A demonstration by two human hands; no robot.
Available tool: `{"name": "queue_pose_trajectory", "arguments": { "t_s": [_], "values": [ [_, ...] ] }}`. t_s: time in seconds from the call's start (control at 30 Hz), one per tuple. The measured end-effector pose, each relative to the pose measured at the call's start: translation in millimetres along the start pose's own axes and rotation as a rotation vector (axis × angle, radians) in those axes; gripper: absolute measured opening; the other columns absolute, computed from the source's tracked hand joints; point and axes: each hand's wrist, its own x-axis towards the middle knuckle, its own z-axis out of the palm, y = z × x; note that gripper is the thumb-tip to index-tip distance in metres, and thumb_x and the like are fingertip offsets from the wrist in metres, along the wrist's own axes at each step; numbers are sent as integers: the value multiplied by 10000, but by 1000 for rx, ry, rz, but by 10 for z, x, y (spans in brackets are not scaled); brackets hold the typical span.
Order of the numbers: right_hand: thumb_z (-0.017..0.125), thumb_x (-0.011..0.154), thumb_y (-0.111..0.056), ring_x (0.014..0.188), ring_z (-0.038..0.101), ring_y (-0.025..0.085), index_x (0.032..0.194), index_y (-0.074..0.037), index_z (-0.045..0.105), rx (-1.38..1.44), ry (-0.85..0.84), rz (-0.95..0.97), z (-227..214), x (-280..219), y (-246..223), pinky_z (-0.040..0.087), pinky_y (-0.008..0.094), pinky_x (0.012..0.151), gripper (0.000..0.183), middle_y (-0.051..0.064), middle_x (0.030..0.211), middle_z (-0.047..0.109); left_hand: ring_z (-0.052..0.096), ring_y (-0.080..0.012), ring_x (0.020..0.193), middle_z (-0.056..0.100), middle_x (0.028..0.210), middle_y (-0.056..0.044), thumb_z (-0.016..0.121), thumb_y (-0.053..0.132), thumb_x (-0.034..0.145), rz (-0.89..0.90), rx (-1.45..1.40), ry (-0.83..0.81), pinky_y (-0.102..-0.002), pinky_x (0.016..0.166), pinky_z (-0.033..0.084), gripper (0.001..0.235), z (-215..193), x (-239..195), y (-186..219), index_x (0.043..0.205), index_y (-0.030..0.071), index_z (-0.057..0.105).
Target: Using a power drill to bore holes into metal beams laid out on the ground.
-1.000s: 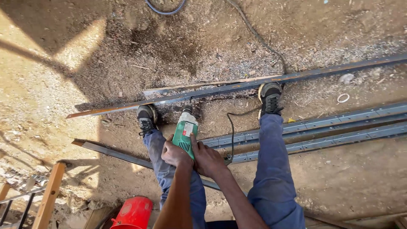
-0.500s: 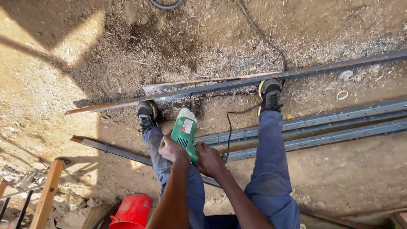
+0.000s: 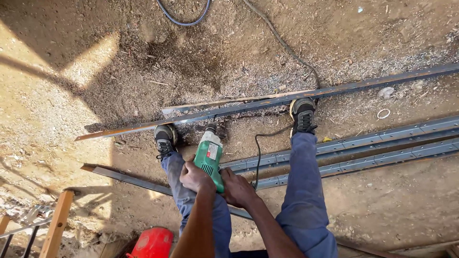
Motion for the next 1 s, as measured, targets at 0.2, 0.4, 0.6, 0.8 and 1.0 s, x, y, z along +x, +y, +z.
{"name": "queue_pose_trajectory", "arguments": {
  "t_s": [0.2, 0.4, 0.6, 0.8, 1.0],
  "values": [
    [522, 842, -155, 801, 650, 648, 1197, 35, 515, 28, 13, -2, 24, 12, 23, 546, 686, 696, 403, 286, 1111, 579, 701, -322, 995, 775, 885, 47, 524, 322, 828, -30, 27, 37, -418, 1039, 515, 296, 49, 48, -68, 767, 350, 812],
    [566, 837, -181, 822, 661, 631, 1221, 14, 524, 47, 5, 15, 35, -9, 96, 546, 683, 712, 433, 271, 1073, 606, 705, -328, 997, 779, 903, 18, 525, 330, 832, -21, 27, 37, -430, 1010, 528, 295, 48, 51, -115, 792, 337, 816],
    [567, 850, -205, 858, 655, 635, 1240, 15, 518, 42, -36, 40, -26, 6, 8, 548, 679, 732, 451, 296, 1169, 590, 703, -317, 984, 772, 870, 56, 520, 319, 830, -41, 7, 41, -420, 1033, 517, 299, 62, 95, -131, 766, 356, 809],
    [527, 865, -190, 889, 635, 663, 1279, 39, 508, 47, -62, 49, -90, -4, -66, 536, 691, 744, 473, 333, 1252, 555, 705, -331, 974, 777, 870, 23, 518, 320, 833, -31, 14, 37, -427, 1013, 523, 301, 56, 84, -98, 780, 340, 813],
    [590, 833, -180, 851, 666, 619, 1258, 38, 529, 1, -39, 59, -13, 0, 37, 551, 661, 742, 482, 284, 1086, 616, 710, -338, 941, 772, 852, 6, 520, 320, 832, -22, 15, 38, -434, 987, 534, 299, 80, 118, -134, 773, 324, 813]
  ]
}}
